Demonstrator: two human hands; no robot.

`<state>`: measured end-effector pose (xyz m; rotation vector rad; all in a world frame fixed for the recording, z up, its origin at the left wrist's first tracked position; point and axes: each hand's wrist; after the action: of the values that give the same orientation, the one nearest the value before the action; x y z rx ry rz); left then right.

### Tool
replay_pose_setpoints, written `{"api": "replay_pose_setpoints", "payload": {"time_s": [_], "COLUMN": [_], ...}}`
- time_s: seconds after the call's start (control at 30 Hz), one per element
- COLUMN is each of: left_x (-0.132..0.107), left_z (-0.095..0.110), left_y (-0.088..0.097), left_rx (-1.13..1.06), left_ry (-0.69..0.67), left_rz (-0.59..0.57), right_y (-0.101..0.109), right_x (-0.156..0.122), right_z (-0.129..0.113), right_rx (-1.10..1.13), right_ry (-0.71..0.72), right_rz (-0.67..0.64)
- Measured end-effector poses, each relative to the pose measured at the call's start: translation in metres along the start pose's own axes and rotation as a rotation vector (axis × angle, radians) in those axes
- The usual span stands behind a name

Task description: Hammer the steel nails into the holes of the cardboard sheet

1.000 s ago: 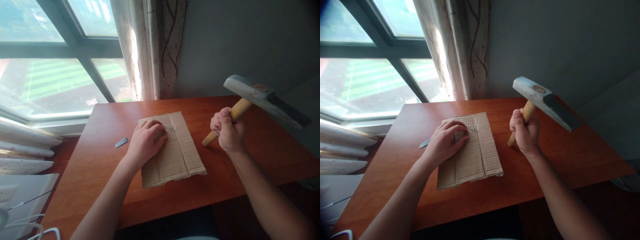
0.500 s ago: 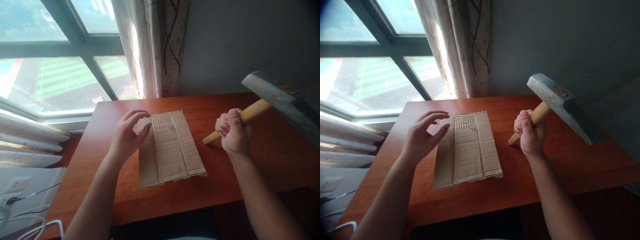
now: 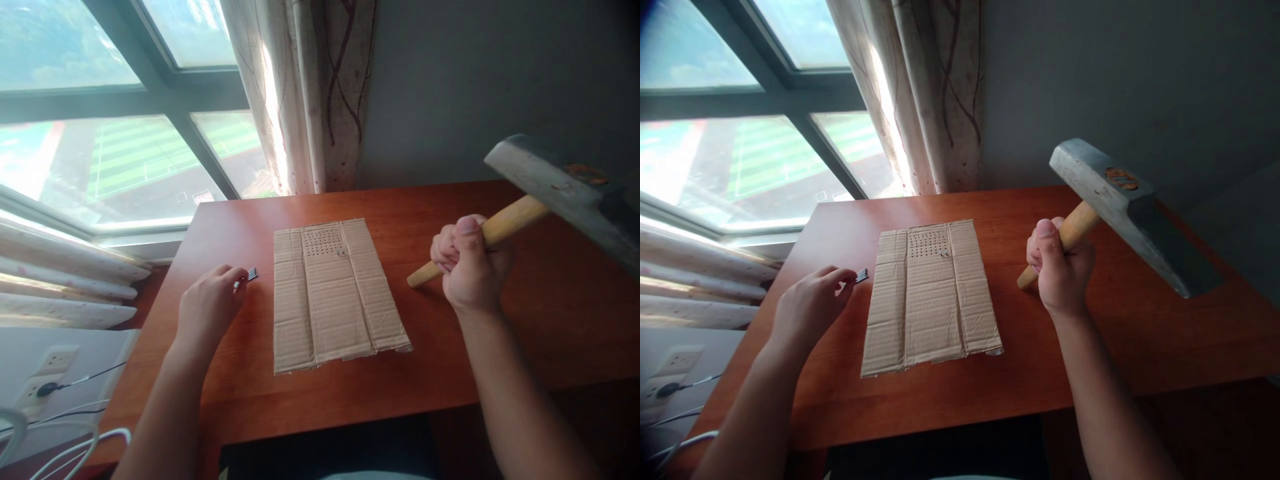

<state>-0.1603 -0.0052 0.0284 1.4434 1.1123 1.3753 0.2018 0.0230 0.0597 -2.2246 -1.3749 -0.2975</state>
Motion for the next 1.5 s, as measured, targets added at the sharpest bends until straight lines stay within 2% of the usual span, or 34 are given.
{"api": "replay_pose_setpoints", "payload": {"time_s": [0.33, 0.6, 0.8, 0.9, 1.03, 1.13, 1.2, 1.27, 1.4, 1.5], "left_x": [0.0, 0.001, 0.001, 0.0, 0.003, 0.011, 0.02, 0.03, 0.052, 0.062], "left_z": [-0.002, 0.001, 0.0, -0.002, 0.001, 0.018, 0.036, 0.057, 0.091, 0.102], "left_y": [-0.008, -0.005, -0.001, 0.007, 0.024, 0.038, 0.045, 0.048, 0.042, 0.035], "left_rx": [0.036, 0.045, 0.065, 0.001, -0.291, -0.654, -0.878, -1.016, -1.052, -1.012], "left_ry": [-0.043, -0.049, -0.111, -0.097, -0.021, 0.064, 0.079, 0.013, -0.152, -0.2], "left_rz": [-0.037, -0.095, -0.149, -0.049, 0.225, 0.311, 0.273, 0.198, 0.137, 0.136], "right_y": [0.001, 0.001, 0.002, 0.002, 0.002, 0.003, 0.003, 0.003, 0.001, 0.001], "right_x": [0.0, -0.001, -0.001, -0.001, -0.001, -0.001, -0.001, -0.002, -0.002, -0.002], "right_z": [0.0, 0.0, 0.0, 0.0, -0.001, 0.0, 0.0, 0.0, -0.002, -0.002], "right_rx": [0.026, 0.001, -0.022, -0.026, -0.017, -0.006, 0.003, 0.01, 0.001, -0.001], "right_ry": [0.006, 0.001, -0.005, -0.01, -0.013, -0.014, -0.014, -0.014, -0.014, -0.01], "right_rz": [-0.001, 0.011, 0.003, 0.014, 0.025, 0.025, 0.021, 0.012, 0.015, 0.021]}}
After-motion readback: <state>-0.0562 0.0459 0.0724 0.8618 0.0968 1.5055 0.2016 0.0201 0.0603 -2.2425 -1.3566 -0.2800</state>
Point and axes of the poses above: each hand's wrist, its own x-axis towards the middle knuckle, its own y-axis out of the back of the hand, z = x × y, and after that the axes turned 10 degrees about z, right-handed
